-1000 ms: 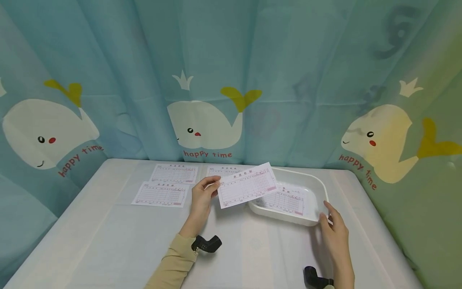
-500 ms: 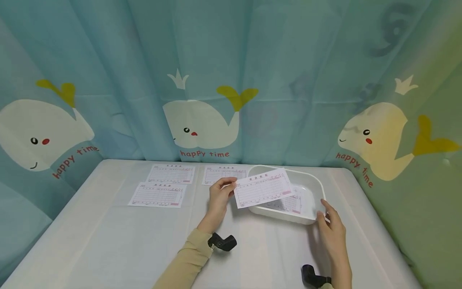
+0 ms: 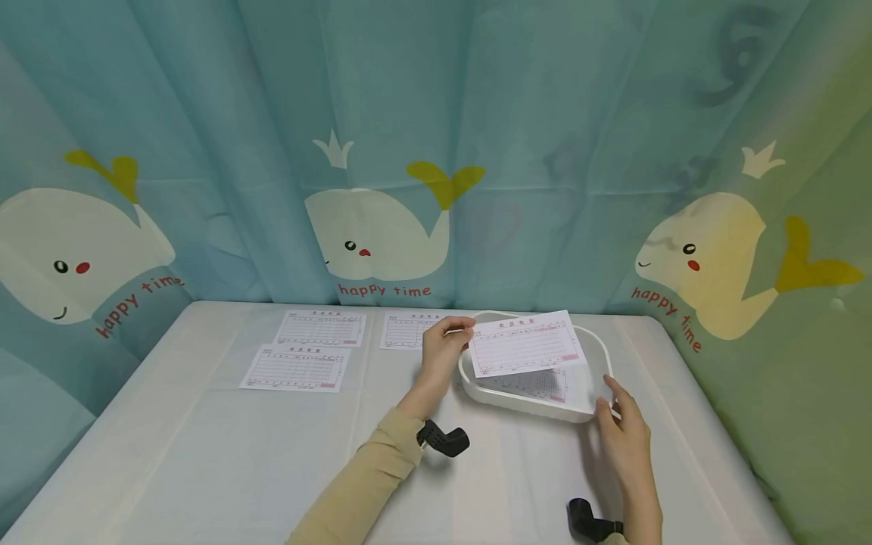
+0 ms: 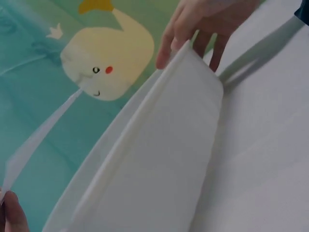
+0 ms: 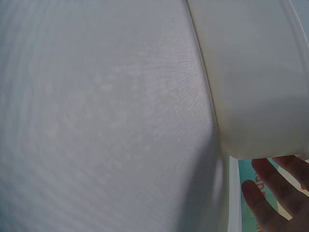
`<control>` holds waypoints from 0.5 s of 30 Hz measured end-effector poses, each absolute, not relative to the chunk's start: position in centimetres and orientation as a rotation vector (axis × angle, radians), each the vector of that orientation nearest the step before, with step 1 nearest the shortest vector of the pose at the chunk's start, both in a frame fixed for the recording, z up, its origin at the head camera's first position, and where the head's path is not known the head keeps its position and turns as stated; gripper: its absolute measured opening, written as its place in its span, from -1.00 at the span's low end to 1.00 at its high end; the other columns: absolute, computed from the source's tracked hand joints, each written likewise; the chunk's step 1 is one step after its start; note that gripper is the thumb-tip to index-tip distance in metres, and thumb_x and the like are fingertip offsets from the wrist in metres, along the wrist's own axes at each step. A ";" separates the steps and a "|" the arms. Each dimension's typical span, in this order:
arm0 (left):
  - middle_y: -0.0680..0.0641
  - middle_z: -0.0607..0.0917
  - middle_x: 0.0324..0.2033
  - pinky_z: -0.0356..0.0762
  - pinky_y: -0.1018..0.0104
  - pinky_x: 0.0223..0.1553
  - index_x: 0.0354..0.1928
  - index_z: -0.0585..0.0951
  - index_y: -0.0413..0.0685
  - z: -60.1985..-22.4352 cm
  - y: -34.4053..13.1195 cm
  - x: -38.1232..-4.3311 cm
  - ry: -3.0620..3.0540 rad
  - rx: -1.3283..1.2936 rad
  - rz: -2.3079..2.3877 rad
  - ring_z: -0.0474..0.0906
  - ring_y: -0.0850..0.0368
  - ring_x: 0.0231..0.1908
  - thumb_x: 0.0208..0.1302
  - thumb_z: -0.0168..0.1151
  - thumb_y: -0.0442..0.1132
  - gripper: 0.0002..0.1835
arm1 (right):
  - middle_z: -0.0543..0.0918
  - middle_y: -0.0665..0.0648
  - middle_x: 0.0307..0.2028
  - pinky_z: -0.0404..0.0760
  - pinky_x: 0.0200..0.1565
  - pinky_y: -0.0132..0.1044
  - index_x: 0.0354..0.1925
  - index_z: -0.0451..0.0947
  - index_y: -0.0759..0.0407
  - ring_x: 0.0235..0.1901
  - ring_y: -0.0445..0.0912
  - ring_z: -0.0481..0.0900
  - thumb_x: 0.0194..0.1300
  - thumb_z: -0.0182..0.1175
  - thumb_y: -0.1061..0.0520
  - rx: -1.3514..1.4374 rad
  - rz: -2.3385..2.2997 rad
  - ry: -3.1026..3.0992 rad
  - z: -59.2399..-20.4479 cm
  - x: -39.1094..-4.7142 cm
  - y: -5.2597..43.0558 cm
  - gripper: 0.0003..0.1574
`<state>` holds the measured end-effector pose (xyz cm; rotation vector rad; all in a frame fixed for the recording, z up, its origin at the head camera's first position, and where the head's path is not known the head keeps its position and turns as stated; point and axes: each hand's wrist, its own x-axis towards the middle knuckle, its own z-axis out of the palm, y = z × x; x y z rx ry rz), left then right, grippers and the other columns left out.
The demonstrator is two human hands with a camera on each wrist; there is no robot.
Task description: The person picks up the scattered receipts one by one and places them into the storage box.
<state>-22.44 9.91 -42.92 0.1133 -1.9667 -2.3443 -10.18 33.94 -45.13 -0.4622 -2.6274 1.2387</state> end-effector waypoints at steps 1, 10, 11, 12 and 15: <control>-0.14 0.68 -0.29 0.57 0.44 -0.31 -0.28 0.71 -0.23 -42.7 10.1 -22.5 -1.979 0.097 -2.324 0.55 0.32 -0.41 0.16 0.22 -0.49 -0.86 | 0.18 0.49 0.38 0.42 0.09 -0.24 0.43 0.13 0.22 0.22 0.32 0.30 0.49 -0.17 0.06 -0.459 1.235 -2.629 -45.1 -10.2 34.0 -0.38; -0.14 0.71 -0.29 0.56 0.51 -0.36 -0.30 0.71 -0.19 -42.2 11.2 -23.4 -2.155 -0.080 -2.130 0.59 0.29 -0.39 0.17 0.23 -0.47 -0.87 | 0.21 0.48 0.37 0.27 -0.08 -0.53 0.42 0.16 0.21 0.20 0.29 0.32 0.49 -0.16 0.05 -0.455 1.220 -2.620 -45.3 -10.1 34.0 -0.38; -0.14 0.71 -0.29 0.56 0.52 -0.36 -0.30 0.71 -0.18 -42.3 11.3 -23.5 -2.178 -0.099 -2.105 0.59 0.28 -0.38 0.17 0.23 -0.47 -0.87 | 0.22 0.46 0.37 0.23 -0.12 -0.59 0.42 0.16 0.21 0.20 0.27 0.34 0.48 -0.16 0.05 -0.467 1.212 -2.621 -45.3 -10.1 34.0 -0.38; -0.15 0.72 -0.29 0.55 0.53 -0.37 -0.31 0.71 -0.18 -42.3 11.4 -23.5 -2.197 -0.118 -2.074 0.60 0.27 -0.38 0.17 0.23 -0.46 -0.87 | 0.21 0.47 0.37 0.27 -0.08 -0.53 0.42 0.16 0.21 0.20 0.28 0.33 0.49 -0.16 0.04 -0.466 1.214 -2.622 -45.3 -10.1 34.0 -0.38; -0.13 0.74 -0.28 0.54 0.55 -0.36 -0.32 0.71 -0.16 -42.5 11.6 -23.6 -2.246 -0.147 -2.015 0.61 0.25 -0.37 0.18 0.23 -0.45 -0.88 | 0.20 0.47 0.38 0.34 -0.01 -0.36 0.43 0.15 0.20 0.21 0.29 0.33 0.49 -0.17 0.05 -0.469 1.214 -2.626 -45.3 -10.2 34.0 -0.38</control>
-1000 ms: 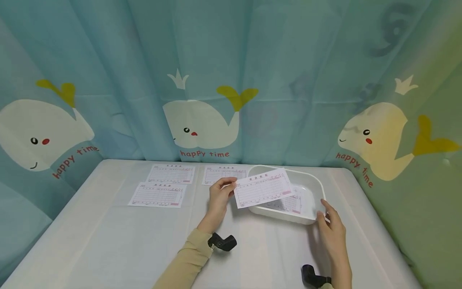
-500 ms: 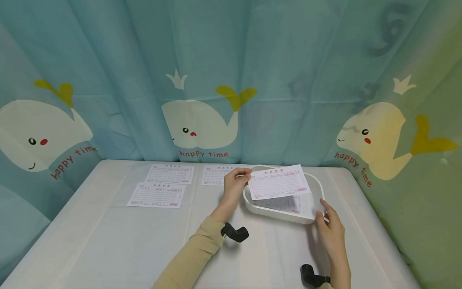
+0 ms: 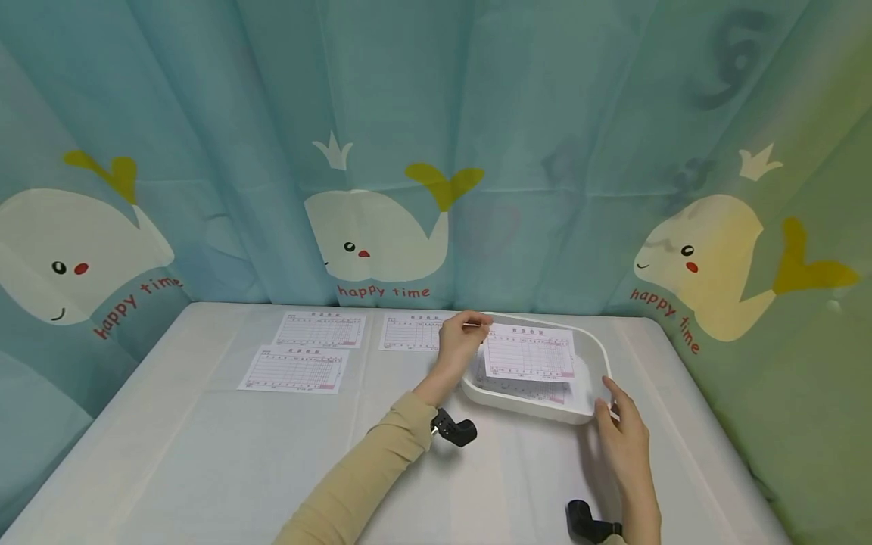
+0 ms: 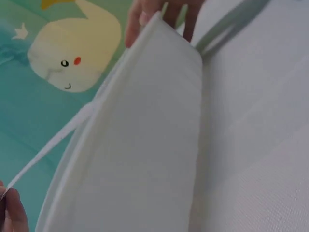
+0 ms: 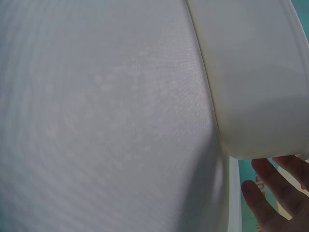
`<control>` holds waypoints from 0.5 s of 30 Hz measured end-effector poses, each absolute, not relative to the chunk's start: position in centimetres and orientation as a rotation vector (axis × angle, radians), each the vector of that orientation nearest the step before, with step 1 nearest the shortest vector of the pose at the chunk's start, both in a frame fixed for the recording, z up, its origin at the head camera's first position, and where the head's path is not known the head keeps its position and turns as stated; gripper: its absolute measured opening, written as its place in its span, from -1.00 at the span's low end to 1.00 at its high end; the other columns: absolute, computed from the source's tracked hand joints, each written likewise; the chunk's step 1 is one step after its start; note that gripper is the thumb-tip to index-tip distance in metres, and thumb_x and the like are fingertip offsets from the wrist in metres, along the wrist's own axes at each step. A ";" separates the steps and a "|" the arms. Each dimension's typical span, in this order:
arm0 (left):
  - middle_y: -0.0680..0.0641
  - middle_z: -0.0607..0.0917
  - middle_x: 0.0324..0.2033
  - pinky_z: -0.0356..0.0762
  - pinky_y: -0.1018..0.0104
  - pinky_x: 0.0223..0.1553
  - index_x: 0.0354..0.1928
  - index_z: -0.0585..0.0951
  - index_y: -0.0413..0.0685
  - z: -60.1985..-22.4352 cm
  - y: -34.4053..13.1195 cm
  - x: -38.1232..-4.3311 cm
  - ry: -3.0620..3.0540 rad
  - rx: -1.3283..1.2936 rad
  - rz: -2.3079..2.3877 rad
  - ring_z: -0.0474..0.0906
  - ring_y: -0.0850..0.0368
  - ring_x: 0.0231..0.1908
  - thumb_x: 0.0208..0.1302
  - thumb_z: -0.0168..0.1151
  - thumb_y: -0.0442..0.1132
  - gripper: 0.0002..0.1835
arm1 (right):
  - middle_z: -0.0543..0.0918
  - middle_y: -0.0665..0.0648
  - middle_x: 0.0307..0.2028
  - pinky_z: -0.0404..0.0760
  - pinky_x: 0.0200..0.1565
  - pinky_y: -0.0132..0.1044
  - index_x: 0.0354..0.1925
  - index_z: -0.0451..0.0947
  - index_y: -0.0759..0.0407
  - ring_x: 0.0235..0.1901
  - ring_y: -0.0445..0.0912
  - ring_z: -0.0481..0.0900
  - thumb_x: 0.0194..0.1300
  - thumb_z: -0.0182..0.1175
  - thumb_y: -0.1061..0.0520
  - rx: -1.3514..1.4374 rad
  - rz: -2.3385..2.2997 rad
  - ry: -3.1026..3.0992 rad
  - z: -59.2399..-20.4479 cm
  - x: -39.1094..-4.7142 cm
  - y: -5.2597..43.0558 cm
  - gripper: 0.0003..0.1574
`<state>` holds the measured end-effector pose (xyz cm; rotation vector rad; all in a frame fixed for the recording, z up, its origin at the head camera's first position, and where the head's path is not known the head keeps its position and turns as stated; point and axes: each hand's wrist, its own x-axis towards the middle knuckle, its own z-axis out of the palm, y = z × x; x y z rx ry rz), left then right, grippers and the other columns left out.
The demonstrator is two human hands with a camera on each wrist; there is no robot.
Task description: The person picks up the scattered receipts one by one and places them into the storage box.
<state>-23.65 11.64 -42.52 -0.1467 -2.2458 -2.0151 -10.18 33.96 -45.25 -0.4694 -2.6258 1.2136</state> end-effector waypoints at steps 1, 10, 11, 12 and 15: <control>-0.13 0.74 -0.28 0.55 0.54 -0.35 -0.32 0.71 -0.16 -42.6 11.7 -23.6 -2.258 -0.156 -1.995 0.63 0.24 -0.36 0.18 0.23 -0.45 -0.88 | 0.20 0.47 0.38 0.38 0.04 -0.28 0.43 0.15 0.21 0.21 0.30 0.32 0.49 -0.17 0.05 -0.468 1.217 -2.624 -45.2 -10.2 33.9 -0.38; -0.14 0.69 -0.28 0.56 0.54 -0.28 -0.31 0.70 -0.20 -42.9 12.0 -23.2 -2.342 -0.306 -1.803 0.66 0.09 -0.28 0.20 0.21 -0.45 -0.89 | 0.18 0.49 0.38 0.39 0.07 -0.21 0.43 0.14 0.21 0.23 0.32 0.31 0.49 -0.17 0.06 -0.469 1.232 -2.621 -45.3 -10.2 34.0 -0.38; -0.14 0.69 -0.27 0.55 0.54 -0.26 -0.29 0.70 -0.20 -42.8 12.0 -23.2 -2.354 -0.330 -1.782 0.66 0.09 -0.28 0.21 0.22 -0.43 -0.89 | 0.19 0.48 0.38 0.36 0.04 -0.27 0.43 0.15 0.20 0.23 0.30 0.32 0.49 -0.16 0.06 -0.475 1.229 -2.619 -45.3 -10.2 34.0 -0.38; -0.13 0.68 -0.26 0.56 0.55 -0.26 -0.27 0.70 -0.20 -42.8 12.0 -23.1 -2.366 -0.351 -1.773 0.66 0.09 -0.27 0.21 0.22 -0.42 -0.89 | 0.19 0.48 0.38 0.36 0.04 -0.30 0.43 0.15 0.20 0.23 0.30 0.32 0.49 -0.16 0.06 -0.474 1.231 -2.618 -45.3 -10.2 34.0 -0.38; -0.13 0.69 -0.22 0.55 0.55 -0.24 -0.18 0.68 -0.21 -42.7 12.0 -22.9 -2.395 -0.405 -1.744 0.66 0.09 -0.24 0.23 0.22 -0.39 -0.85 | 0.20 0.47 0.38 0.33 -0.01 -0.38 0.43 0.15 0.19 0.22 0.29 0.33 0.49 -0.16 0.06 -0.468 1.229 -2.619 -45.3 -10.2 34.0 -0.38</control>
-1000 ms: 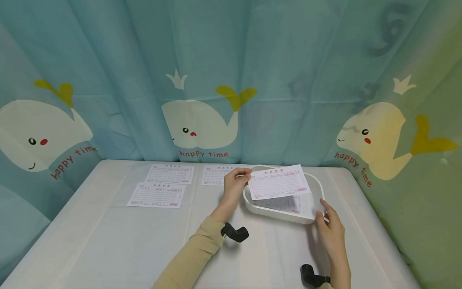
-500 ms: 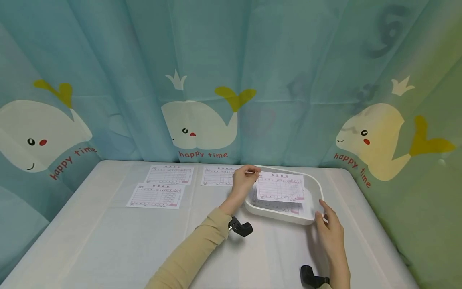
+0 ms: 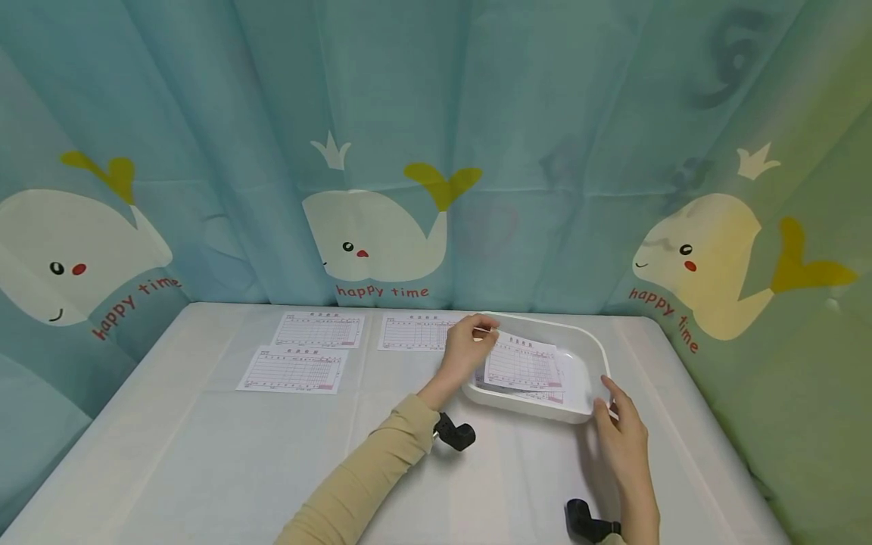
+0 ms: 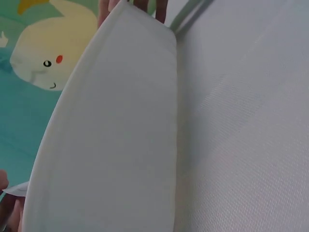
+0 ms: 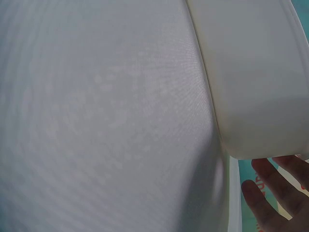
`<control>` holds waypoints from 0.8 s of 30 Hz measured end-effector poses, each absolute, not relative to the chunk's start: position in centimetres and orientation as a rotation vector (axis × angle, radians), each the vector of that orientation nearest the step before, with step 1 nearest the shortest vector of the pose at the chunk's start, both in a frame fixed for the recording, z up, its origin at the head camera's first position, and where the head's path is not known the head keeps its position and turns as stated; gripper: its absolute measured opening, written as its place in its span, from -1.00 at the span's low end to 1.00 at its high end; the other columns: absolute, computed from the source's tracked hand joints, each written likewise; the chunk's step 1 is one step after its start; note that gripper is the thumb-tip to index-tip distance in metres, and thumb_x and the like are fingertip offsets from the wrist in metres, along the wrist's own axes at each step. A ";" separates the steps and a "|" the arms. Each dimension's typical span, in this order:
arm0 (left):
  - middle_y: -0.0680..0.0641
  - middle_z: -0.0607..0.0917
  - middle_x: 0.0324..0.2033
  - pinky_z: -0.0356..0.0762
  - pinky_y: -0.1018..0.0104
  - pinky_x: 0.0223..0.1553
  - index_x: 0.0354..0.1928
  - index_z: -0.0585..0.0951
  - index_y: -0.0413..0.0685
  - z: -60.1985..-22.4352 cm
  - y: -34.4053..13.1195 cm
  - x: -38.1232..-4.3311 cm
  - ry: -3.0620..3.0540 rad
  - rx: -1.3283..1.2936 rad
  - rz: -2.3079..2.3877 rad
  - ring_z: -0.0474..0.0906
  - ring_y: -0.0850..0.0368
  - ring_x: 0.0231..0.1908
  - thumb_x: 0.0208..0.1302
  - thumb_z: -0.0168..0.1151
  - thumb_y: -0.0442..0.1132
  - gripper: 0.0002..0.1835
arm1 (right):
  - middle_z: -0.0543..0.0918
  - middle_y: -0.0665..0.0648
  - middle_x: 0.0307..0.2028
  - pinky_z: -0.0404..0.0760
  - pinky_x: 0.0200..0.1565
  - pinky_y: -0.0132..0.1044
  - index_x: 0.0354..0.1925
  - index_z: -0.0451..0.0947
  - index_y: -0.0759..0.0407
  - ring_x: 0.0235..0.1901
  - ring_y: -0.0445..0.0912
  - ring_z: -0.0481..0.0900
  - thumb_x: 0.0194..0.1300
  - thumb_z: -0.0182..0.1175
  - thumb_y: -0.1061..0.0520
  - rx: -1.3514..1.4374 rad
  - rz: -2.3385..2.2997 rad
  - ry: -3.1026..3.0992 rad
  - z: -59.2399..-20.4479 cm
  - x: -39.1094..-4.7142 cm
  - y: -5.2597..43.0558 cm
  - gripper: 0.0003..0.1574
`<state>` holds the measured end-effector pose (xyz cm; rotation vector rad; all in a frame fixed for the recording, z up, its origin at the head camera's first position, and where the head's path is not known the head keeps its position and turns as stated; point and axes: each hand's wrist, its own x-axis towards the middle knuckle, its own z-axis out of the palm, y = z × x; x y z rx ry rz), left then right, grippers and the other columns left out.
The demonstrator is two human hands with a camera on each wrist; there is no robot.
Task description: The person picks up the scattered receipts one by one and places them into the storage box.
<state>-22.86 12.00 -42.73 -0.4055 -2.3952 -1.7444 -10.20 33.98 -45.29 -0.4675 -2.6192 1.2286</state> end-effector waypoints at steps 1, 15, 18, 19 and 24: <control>-0.14 0.70 -0.19 0.56 0.54 -0.22 -0.14 0.67 -0.22 -42.7 12.0 -22.8 -2.402 -0.423 -1.739 0.66 0.08 -0.22 0.24 0.22 -0.38 -0.83 | 0.19 0.48 0.37 0.36 0.03 -0.30 0.43 0.15 0.20 0.22 0.30 0.32 0.49 -0.16 0.05 -0.460 1.234 -2.618 -45.3 -10.2 34.0 -0.38; -0.15 0.65 0.03 0.55 0.32 0.00 0.00 0.64 -0.15 -42.1 11.5 -21.8 -2.509 -0.595 -1.461 0.60 -0.01 -0.03 0.23 0.15 -0.39 -0.70 | 0.16 0.49 0.39 0.31 0.18 0.19 0.44 0.11 0.21 0.25 0.35 0.26 0.49 -0.19 0.04 -0.454 1.275 -2.608 -45.2 -10.2 33.8 -0.36; -0.18 0.57 0.17 0.46 0.14 0.21 0.03 0.62 -0.14 -42.2 11.4 -21.8 -2.506 -0.590 -1.479 0.53 -0.05 0.16 0.24 0.14 -0.39 -0.69 | 0.17 0.48 0.39 0.34 0.16 0.10 0.44 0.11 0.20 0.24 0.33 0.27 0.49 -0.18 0.03 -0.452 1.269 -2.614 -45.1 -10.1 33.8 -0.36; -0.19 0.55 0.20 0.43 0.09 0.25 0.03 0.62 -0.15 -42.2 11.3 -21.8 -2.503 -0.585 -1.489 0.47 -0.06 0.24 0.24 0.14 -0.38 -0.69 | 0.18 0.47 0.39 0.35 0.14 0.03 0.44 0.12 0.19 0.24 0.31 0.28 0.49 -0.18 0.02 -0.454 1.260 -2.619 -45.1 -10.0 33.8 -0.36; -0.16 0.55 0.20 0.53 0.17 0.15 0.05 0.61 -0.14 -42.4 10.8 -21.7 -2.469 -0.565 -1.527 0.51 -0.04 0.19 0.26 0.13 -0.38 -0.69 | 0.20 0.44 0.38 0.36 0.08 -0.08 0.44 0.13 0.16 0.22 0.26 0.30 0.49 -0.18 0.00 -0.457 1.239 -2.624 -45.0 -10.0 33.8 -0.36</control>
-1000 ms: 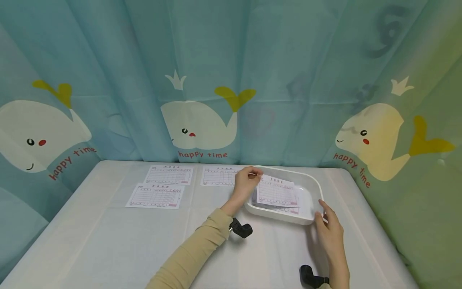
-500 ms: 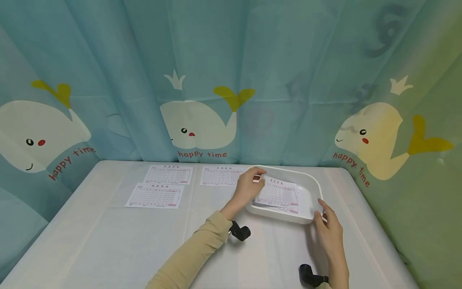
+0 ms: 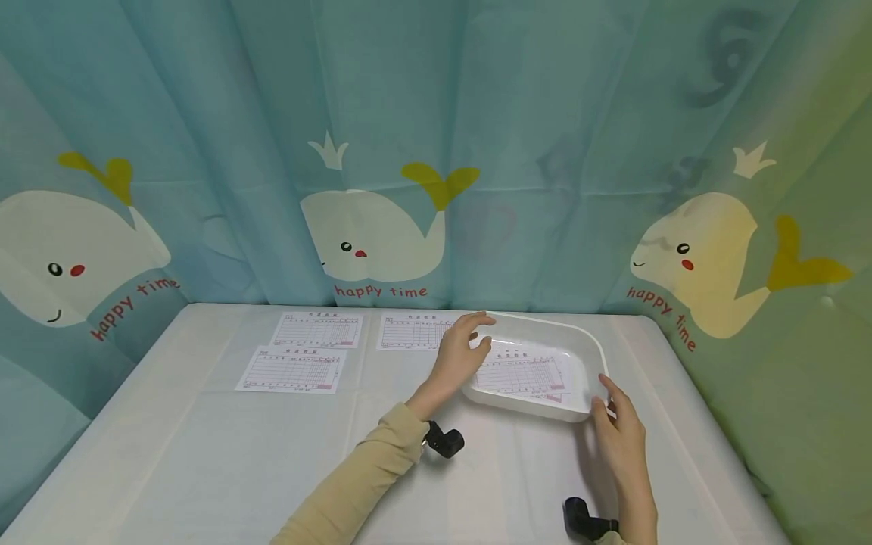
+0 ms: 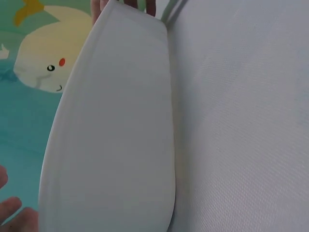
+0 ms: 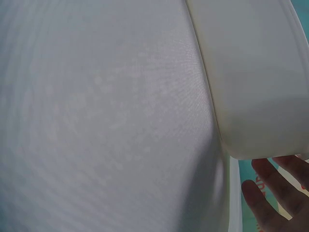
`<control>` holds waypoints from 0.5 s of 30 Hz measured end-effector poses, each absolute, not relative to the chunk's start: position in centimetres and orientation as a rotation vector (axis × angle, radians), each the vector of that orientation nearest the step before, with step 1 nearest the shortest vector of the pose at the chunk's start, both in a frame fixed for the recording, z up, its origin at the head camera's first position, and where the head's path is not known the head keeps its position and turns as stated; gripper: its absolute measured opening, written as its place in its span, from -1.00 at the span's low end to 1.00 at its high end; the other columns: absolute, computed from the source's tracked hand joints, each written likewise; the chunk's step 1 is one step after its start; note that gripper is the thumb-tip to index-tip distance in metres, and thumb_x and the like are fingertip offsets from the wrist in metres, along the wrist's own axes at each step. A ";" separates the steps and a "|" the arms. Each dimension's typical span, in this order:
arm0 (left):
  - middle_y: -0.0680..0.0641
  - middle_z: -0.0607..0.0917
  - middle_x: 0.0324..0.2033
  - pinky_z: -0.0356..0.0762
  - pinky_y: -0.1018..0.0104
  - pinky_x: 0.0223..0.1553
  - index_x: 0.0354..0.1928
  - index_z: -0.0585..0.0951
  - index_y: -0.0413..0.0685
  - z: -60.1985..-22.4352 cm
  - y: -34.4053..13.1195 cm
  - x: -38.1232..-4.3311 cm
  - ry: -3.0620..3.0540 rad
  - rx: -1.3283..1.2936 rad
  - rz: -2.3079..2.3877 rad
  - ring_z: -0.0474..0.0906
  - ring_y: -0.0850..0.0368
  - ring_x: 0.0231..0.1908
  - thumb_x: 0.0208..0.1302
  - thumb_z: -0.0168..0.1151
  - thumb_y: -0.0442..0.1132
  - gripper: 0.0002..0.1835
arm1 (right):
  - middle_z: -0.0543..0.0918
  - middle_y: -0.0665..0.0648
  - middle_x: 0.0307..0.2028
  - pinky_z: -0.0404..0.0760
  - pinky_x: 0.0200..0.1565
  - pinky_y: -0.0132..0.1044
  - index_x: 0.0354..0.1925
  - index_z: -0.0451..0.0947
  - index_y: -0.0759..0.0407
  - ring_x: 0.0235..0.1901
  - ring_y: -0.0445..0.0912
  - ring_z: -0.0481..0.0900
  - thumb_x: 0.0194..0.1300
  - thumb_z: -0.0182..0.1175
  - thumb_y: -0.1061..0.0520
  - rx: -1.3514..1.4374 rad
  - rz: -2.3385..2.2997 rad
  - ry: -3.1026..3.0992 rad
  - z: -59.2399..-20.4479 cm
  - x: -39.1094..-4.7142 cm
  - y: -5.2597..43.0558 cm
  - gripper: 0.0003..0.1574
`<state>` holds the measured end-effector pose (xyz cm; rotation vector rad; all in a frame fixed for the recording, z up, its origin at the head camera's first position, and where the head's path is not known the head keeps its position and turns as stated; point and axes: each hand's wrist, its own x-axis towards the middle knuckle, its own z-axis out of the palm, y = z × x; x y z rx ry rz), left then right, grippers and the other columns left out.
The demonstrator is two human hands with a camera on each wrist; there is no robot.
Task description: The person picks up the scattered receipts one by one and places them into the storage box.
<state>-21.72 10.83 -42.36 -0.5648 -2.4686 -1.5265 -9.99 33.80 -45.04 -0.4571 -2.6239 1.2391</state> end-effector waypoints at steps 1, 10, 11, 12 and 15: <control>-0.15 0.57 0.17 0.56 0.19 0.11 0.05 0.61 -0.13 -42.4 10.7 -21.7 -2.456 -0.567 -1.530 0.53 -0.02 0.16 0.26 0.13 -0.38 -0.69 | 0.20 0.44 0.38 0.36 0.07 -0.12 0.44 0.13 0.16 0.21 0.25 0.31 0.49 -0.18 0.00 -0.460 1.241 -2.620 -45.0 -10.0 33.8 -0.36; -0.06 0.70 -0.09 0.63 0.36 -0.10 -0.01 0.64 -0.11 -42.5 9.0 -20.9 -2.347 -0.567 -1.585 0.65 0.10 -0.10 0.24 0.15 -0.41 -0.71 | 0.19 0.43 0.39 0.37 0.09 -0.13 0.44 0.13 0.16 0.22 0.25 0.31 0.49 -0.18 0.00 -0.480 1.244 -2.611 -45.0 -10.1 33.6 -0.36; -0.06 0.71 -0.10 0.63 0.37 -0.12 -0.02 0.64 -0.11 -42.5 8.7 -20.8 -2.341 -0.570 -1.590 0.65 0.11 -0.11 0.24 0.15 -0.42 -0.72 | 0.19 0.43 0.40 0.37 0.09 -0.13 0.44 0.13 0.16 0.22 0.26 0.31 0.49 -0.18 0.00 -0.481 1.246 -2.610 -45.0 -10.0 33.6 -0.36; -0.06 0.71 -0.11 0.62 0.39 -0.13 -0.02 0.64 -0.12 -42.5 8.5 -20.7 -2.336 -0.573 -1.598 0.65 0.11 -0.12 0.24 0.15 -0.42 -0.72 | 0.18 0.44 0.40 0.37 0.10 -0.06 0.44 0.13 0.16 0.23 0.27 0.30 0.49 -0.19 0.00 -0.481 1.252 -2.609 -45.0 -10.0 33.6 -0.36; -0.07 0.71 -0.11 0.61 0.42 -0.14 -0.03 0.64 -0.12 -42.5 7.6 -20.4 -2.335 -0.569 -1.618 0.65 0.09 -0.12 0.24 0.15 -0.43 -0.73 | 0.19 0.43 0.40 0.38 0.09 -0.10 0.44 0.13 0.16 0.23 0.27 0.32 0.49 -0.18 0.00 -0.491 1.231 -2.615 -45.1 -10.0 33.7 -0.36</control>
